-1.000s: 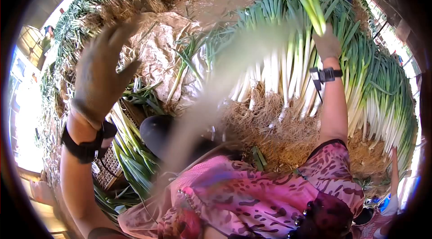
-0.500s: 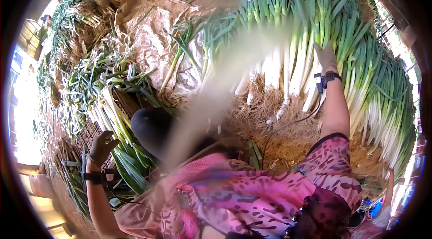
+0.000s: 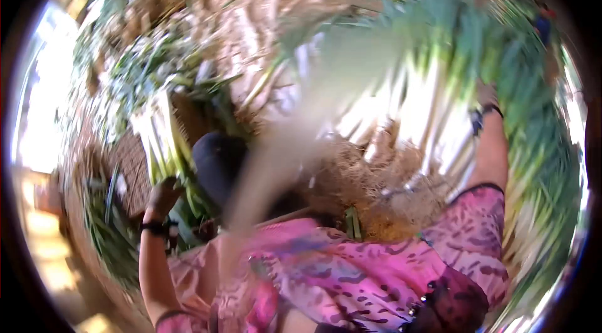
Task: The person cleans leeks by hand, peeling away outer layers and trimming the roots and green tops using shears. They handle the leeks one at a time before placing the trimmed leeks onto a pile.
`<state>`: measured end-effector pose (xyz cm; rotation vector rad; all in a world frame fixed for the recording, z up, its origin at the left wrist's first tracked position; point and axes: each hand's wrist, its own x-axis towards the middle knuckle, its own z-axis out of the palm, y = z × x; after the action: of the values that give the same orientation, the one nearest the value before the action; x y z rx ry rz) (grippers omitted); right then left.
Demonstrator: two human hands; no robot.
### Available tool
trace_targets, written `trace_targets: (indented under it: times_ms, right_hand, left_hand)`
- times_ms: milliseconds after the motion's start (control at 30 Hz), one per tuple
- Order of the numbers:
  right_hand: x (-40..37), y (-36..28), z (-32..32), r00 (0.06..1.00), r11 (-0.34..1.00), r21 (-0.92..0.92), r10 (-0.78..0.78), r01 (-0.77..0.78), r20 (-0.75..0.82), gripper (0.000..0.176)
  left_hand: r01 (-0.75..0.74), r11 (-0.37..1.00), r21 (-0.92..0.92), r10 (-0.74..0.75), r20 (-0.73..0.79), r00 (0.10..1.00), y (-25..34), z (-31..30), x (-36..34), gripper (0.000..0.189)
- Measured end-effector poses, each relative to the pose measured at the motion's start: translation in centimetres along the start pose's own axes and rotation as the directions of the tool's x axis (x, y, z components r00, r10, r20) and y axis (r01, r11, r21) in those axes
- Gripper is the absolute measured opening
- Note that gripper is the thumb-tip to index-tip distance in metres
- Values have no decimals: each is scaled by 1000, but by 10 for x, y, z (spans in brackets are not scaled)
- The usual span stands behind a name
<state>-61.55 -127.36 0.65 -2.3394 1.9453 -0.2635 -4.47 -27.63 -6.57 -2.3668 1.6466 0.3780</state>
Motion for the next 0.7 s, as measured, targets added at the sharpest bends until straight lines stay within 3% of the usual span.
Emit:
trace_targets:
  times_ms: [33, 67, 133, 200, 333, 367, 433, 467, 500, 533, 567, 600, 633, 667, 700]
  right_hand:
    - [26, 25, 21, 993, 989, -89, -118, 120, 31, 77]
    - [46, 47, 40, 970, 956, -170, -233, 241, 61, 62]
    - [-4, -1, -4, 987, 947, -281, -133, 155, 94, 62]
    - [-38, -59, -37, 996, 931, -359, -52, 73, 68, 63]
    - [-121, -189, -105, 999, 890, -454, 50, -50, -12, 64]
    - [-149, -231, -118, 999, 892, -451, 29, -37, -25, 64]
    - [-154, -307, -104, 981, 916, -366, -193, 165, -39, 64]
    - [-110, -325, -54, 900, 876, -353, -404, 329, -164, 53]
    - [-88, -362, -12, 718, 729, -82, -684, 680, -129, 52]
    - [-159, -431, -16, 565, 566, 67, -824, 822, 34, 47]
    - [-238, -491, -6, 366, 333, 281, -928, 900, -73, 43]
    - [-319, -536, -11, 306, 294, 411, -951, 863, 39, 43]
    - [-402, -583, -18, 240, 283, 533, -959, 797, 149, 44]
    - [-478, -612, -29, 181, 270, 593, -961, 759, 207, 45]
    - [-527, -643, -27, 4, 310, 666, -908, 678, 418, 57]
  left_hand:
    - [418, 815, -401, -435, 52, 899, 47, -46, 1, 38]
    - [486, 752, -445, -493, 110, 863, 62, -68, -2, 47]
    - [522, 657, -544, -571, 94, 816, 49, -25, -30, 59]
    - [651, 533, -540, -662, 213, 719, 51, -21, -50, 60]
    - [683, 417, -600, -814, 88, 574, 24, 39, -94, 55]
    - [719, 358, -595, -845, 121, 521, 28, 22, -95, 51]
    - [705, 371, -605, -880, 15, 475, 14, 38, -92, 43]
    - [691, 347, -634, -898, -14, 439, 14, 31, -82, 41]
    - [687, 330, -648, -901, 0, 433, 12, 21, -73, 40]
    - [682, 316, -659, -903, 13, 430, 8, 14, -63, 40]
    - [657, 349, -668, -908, -69, 413, 3, 26, -52, 43]
    - [632, 387, -671, -907, -154, 392, -3, 37, -40, 47]
    - [689, 340, -640, -914, -53, 402, -11, 24, -32, 58]
    - [720, 357, -595, -917, -79, 390, -20, 23, -25, 67]
    - [753, 316, -577, -935, -57, 349, -28, 22, -19, 69]
